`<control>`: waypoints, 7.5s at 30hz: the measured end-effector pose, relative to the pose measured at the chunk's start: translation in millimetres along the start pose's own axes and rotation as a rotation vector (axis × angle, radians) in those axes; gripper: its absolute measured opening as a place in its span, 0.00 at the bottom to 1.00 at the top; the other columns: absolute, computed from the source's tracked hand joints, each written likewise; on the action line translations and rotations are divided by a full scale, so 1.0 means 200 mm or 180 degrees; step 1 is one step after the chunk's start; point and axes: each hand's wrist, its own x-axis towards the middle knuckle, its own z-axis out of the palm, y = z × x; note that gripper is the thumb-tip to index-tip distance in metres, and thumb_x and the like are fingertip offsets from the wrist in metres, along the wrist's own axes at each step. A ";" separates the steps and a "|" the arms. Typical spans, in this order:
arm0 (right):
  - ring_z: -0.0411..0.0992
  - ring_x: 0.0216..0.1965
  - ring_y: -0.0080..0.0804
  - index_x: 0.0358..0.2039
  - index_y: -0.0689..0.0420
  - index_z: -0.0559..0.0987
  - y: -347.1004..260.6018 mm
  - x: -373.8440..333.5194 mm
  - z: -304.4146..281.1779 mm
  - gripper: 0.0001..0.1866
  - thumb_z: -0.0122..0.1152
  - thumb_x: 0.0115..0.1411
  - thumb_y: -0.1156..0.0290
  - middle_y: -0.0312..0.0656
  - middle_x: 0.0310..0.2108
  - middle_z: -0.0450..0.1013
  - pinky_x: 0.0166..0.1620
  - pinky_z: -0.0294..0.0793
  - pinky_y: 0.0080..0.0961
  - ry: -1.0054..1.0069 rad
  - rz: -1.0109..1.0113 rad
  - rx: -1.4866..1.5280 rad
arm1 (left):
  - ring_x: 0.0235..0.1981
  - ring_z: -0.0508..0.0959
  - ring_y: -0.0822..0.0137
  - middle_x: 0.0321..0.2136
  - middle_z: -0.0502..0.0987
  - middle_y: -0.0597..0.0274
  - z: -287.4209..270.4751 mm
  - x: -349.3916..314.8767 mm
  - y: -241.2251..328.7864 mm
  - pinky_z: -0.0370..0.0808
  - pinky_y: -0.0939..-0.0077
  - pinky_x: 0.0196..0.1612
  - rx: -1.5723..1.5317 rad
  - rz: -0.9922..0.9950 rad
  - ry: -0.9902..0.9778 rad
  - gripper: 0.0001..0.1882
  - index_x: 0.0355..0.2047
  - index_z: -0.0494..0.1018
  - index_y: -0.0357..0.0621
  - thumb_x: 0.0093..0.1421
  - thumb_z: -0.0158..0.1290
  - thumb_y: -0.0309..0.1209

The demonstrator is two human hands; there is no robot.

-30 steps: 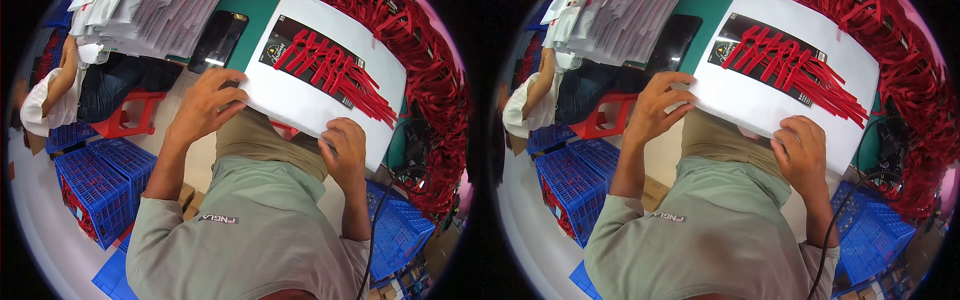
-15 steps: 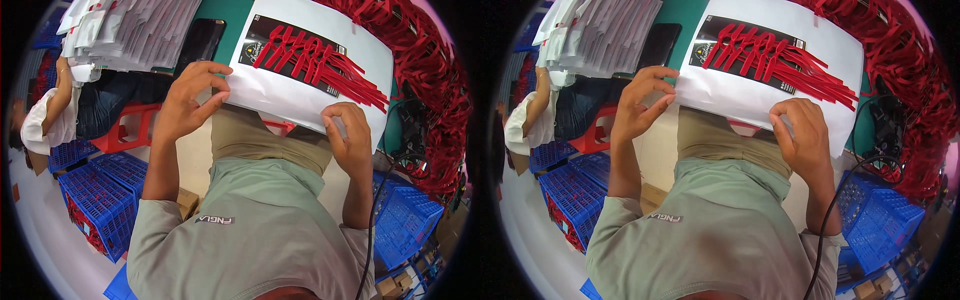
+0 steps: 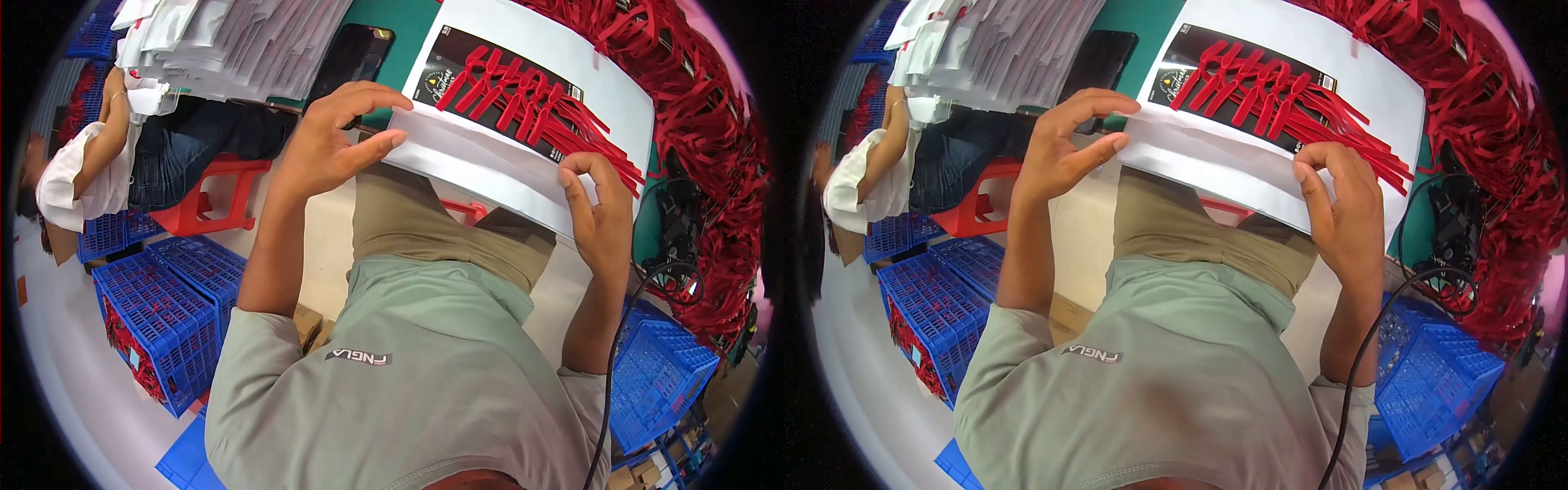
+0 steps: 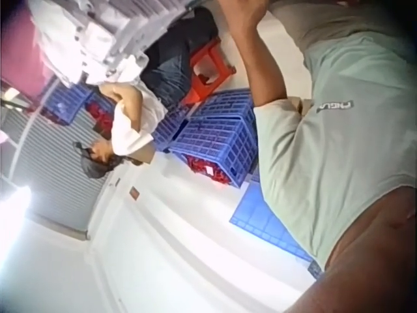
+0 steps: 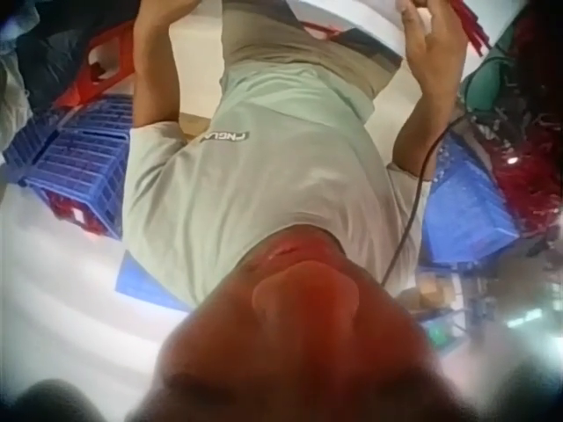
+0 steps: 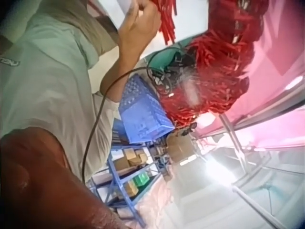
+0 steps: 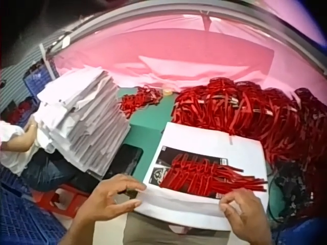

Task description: Packaging red elastic accessories by wrapping them in protective white paper and stacking them.

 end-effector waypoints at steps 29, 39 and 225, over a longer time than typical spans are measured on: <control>0.73 0.39 0.37 0.34 0.60 0.78 -0.11 0.01 0.03 0.09 0.69 0.52 0.76 0.42 0.35 0.75 0.44 0.71 0.29 -0.0190 -0.0510 -0.0396 | 0.39 0.81 0.62 0.31 0.82 0.61 0.06 0.01 -0.06 0.76 0.70 0.45 -0.0207 0.0373 0.0081 0.06 0.31 0.80 0.39 0.51 0.63 0.21; 0.70 0.35 0.43 0.34 0.59 0.79 -0.32 0.20 0.30 0.11 0.69 0.51 0.72 0.43 0.33 0.73 0.39 0.69 0.36 -0.0277 -0.0828 -0.0423 | 0.39 0.80 0.61 0.30 0.82 0.62 0.08 0.00 -0.08 0.76 0.69 0.45 -0.0253 0.0353 0.0187 0.06 0.29 0.80 0.40 0.50 0.64 0.22; 0.60 0.28 0.22 0.27 0.64 0.69 0.55 -0.37 -0.30 0.19 0.59 0.66 0.62 0.36 0.25 0.63 0.34 0.61 0.21 0.0899 0.1465 -0.0238 | 0.22 0.68 0.82 0.18 0.73 0.72 0.14 0.30 -0.20 0.65 0.83 0.25 -0.0498 -0.1233 0.0462 0.14 0.25 0.75 0.36 0.59 0.64 0.34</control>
